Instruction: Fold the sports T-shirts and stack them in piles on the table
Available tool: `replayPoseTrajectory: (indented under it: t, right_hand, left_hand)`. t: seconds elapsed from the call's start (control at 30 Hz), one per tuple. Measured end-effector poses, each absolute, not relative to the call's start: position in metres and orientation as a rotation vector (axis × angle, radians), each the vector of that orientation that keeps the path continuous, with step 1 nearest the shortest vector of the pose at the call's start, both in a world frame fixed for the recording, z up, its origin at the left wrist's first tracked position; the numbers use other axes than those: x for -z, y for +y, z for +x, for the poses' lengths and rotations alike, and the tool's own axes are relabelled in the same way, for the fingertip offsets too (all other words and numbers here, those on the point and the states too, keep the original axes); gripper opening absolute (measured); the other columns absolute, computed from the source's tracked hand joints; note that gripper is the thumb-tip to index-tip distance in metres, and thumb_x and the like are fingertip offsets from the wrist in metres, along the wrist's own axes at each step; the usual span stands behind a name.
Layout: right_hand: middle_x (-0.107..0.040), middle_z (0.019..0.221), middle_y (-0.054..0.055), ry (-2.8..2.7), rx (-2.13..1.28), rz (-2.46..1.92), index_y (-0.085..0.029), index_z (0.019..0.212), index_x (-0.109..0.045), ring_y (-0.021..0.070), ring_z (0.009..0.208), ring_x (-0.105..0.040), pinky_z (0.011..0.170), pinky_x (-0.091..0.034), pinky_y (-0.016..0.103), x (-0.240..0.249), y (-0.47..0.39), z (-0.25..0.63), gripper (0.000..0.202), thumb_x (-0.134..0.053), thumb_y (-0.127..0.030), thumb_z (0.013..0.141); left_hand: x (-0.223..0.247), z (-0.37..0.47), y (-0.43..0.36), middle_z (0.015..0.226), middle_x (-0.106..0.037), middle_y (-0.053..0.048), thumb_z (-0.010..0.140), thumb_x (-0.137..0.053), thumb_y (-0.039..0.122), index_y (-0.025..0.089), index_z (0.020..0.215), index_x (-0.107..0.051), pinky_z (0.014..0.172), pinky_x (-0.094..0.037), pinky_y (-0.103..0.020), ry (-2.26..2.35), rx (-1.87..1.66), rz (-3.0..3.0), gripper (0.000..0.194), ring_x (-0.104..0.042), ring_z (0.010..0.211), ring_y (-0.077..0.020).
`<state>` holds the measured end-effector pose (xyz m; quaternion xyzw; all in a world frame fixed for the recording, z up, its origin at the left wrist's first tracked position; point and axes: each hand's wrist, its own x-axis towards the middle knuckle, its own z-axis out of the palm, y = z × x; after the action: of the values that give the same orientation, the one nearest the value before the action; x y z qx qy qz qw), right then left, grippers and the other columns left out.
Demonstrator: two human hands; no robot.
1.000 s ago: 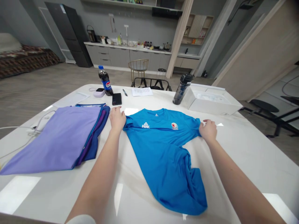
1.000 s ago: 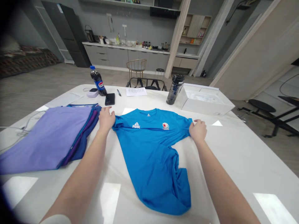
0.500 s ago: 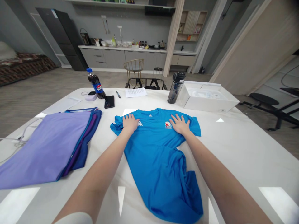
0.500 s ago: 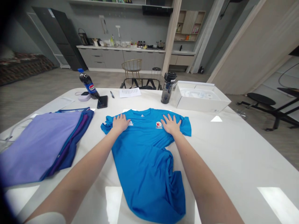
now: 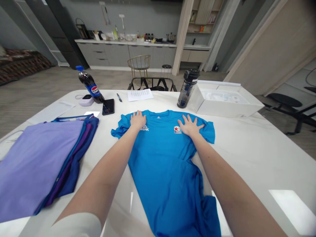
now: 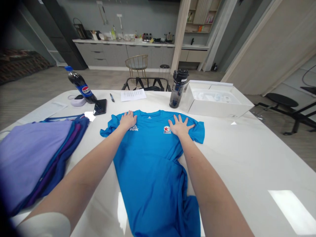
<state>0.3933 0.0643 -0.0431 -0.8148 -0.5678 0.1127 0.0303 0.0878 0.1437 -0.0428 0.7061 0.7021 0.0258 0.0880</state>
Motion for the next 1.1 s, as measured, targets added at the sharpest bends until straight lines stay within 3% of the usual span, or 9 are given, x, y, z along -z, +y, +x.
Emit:
replayPoseTrajectory:
  t: [0.37, 0.53, 0.63, 0.73, 0.83, 0.97, 1.1]
  right_hand:
    - [-0.017, 0.172, 0.003, -1.592, -0.28, -2.433, -0.035, 0.164, -0.027, 0.0484, 0.154, -0.004, 0.106, 0.0, 0.089, 0.053, 0.102, 0.396, 0.081, -0.015, -0.076, 0.095]
    - [-0.017, 0.172, 0.003, -1.58, -0.248, -2.434, -0.034, 0.164, -0.026, 0.0492, 0.153, -0.005, 0.105, -0.002, 0.089, 0.053, 0.109, 0.395, 0.081, -0.014, -0.075, 0.095]
    - [-0.016, 0.172, 0.003, -1.583, -0.252, -2.454, -0.034, 0.164, -0.025, 0.0491, 0.153, -0.005, 0.105, -0.003, 0.09, 0.052, 0.109, 0.395, 0.08, -0.013, -0.074, 0.096]
    - [-0.018, 0.172, 0.004, -1.587, -0.226, -2.466, -0.033, 0.164, -0.027, 0.049, 0.153, -0.007, 0.105, -0.004, 0.089, 0.051, 0.108, 0.393, 0.078, -0.014, -0.072, 0.098]
    - [-0.024, 0.17, 0.005, -1.579, -0.096, -2.412, -0.032, 0.163, -0.029, 0.0454, 0.153, -0.013, 0.108, -0.005, 0.087, 0.047, 0.1, 0.39, 0.072, -0.012, -0.065, 0.102]
    - [-0.032, 0.167, 0.006, -1.733, 0.101, -2.211, -0.03, 0.162, -0.032, 0.0349, 0.154, -0.019, 0.115, -0.007, 0.079, 0.042, 0.074, 0.38, 0.063, -0.01, -0.052, 0.107]
    - [-0.036, 0.165, 0.005, -2.053, -0.041, -2.016, -0.03, 0.156, -0.044, 0.0323, 0.153, -0.026, 0.12, -0.011, 0.072, 0.042, 0.022, 0.364, 0.058, -0.022, -0.052, 0.107]
  left_hand:
    - [0.056, 0.115, 0.2, 0.17, -0.022, -0.011, 0.102, -0.021, 0.048, 0.007, 0.163, -0.026, 0.128, -0.012, -0.052, 2.201, -0.283, 1.964, 0.073, -0.016, 0.157, -0.0346]
    - [0.044, 0.117, 0.166, 0.17, -0.022, -0.014, 0.104, -0.022, 0.047, 0.008, 0.163, -0.025, 0.128, -0.012, -0.048, 2.092, -0.495, 2.174, 0.07, -0.02, 0.157, -0.0285]
    - [0.042, 0.122, 0.109, 0.169, -0.028, -0.008, 0.106, -0.023, 0.045, 0.017, 0.159, -0.038, 0.129, -0.01, -0.048, 1.751, -0.419, 2.528, 0.062, -0.021, 0.157, -0.0268]
    - [0.049, 0.126, 0.056, 0.169, -0.029, -0.004, 0.103, -0.024, 0.06, 0.029, 0.158, -0.041, 0.127, -0.012, -0.058, 1.639, -0.291, 2.525, 0.065, -0.021, 0.156, -0.0334]
    - [0.055, 0.126, 0.034, 0.169, -0.027, -0.001, 0.1, -0.022, 0.068, 0.035, 0.161, -0.034, 0.125, -0.009, -0.064, 1.715, -0.271, 2.414, 0.07, -0.016, 0.157, -0.0364]
    - [0.054, 0.124, 0.038, 0.17, -0.027, 0.0, 0.099, -0.021, 0.07, 0.036, 0.161, -0.033, 0.126, -0.006, -0.063, 1.695, -0.281, 2.412, 0.072, -0.014, 0.158, -0.0347]
    - [0.051, 0.125, 0.04, 0.17, -0.024, -0.002, 0.099, -0.021, 0.07, 0.035, 0.161, -0.033, 0.126, -0.005, -0.062, 1.682, -0.271, 2.424, 0.072, -0.015, 0.158, -0.0343]
